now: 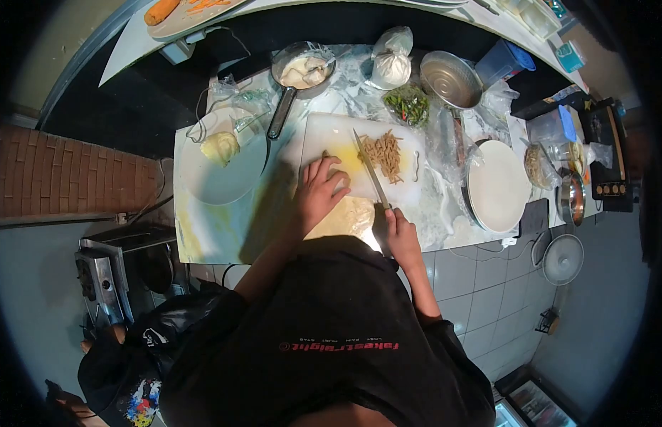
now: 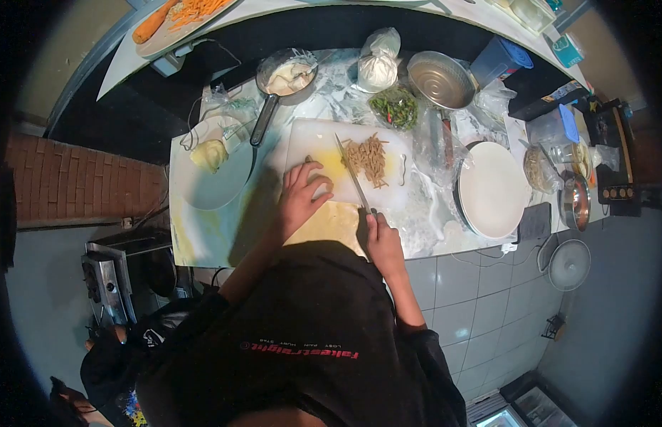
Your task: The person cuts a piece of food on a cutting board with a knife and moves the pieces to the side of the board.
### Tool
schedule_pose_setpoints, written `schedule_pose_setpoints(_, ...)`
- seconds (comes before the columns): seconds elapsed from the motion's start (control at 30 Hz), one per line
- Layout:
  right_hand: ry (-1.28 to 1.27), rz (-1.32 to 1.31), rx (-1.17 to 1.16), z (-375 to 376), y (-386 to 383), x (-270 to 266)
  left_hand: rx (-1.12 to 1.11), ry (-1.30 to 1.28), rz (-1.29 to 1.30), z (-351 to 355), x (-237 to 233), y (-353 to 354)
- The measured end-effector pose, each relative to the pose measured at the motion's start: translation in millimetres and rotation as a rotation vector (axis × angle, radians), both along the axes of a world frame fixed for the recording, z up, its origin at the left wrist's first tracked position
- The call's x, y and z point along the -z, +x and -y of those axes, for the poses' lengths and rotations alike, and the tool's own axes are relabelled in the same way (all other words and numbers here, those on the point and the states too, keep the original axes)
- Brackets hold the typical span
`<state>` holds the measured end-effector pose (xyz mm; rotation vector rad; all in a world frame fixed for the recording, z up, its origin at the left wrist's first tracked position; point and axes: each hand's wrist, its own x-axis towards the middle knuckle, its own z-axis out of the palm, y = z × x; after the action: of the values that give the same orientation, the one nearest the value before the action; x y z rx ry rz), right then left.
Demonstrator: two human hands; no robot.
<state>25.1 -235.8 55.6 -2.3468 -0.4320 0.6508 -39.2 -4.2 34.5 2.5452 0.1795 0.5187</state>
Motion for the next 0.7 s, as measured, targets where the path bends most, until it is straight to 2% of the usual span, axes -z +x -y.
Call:
schedule_pose_setpoints(0.2,0.022,-0.044,-0.034,7,-8,-2,-0.025,-0.038,0.014,4,8,8)
schedule_pose_setpoints(0.4,0.016,-0.058,-0.045,7,-17,7,-0.045,0.061,0.021,0,16,13)
schedule_pose_setpoints(0.57,-0.037,-0.068,-0.026,3,-12,8,-0.185,0.063,0.107,7,15,13)
schedule_pose_setpoints(0.7,-0.032,-0.049,-0.050,3,-6,2,-0.147,0.129,0.108,5,19,14)
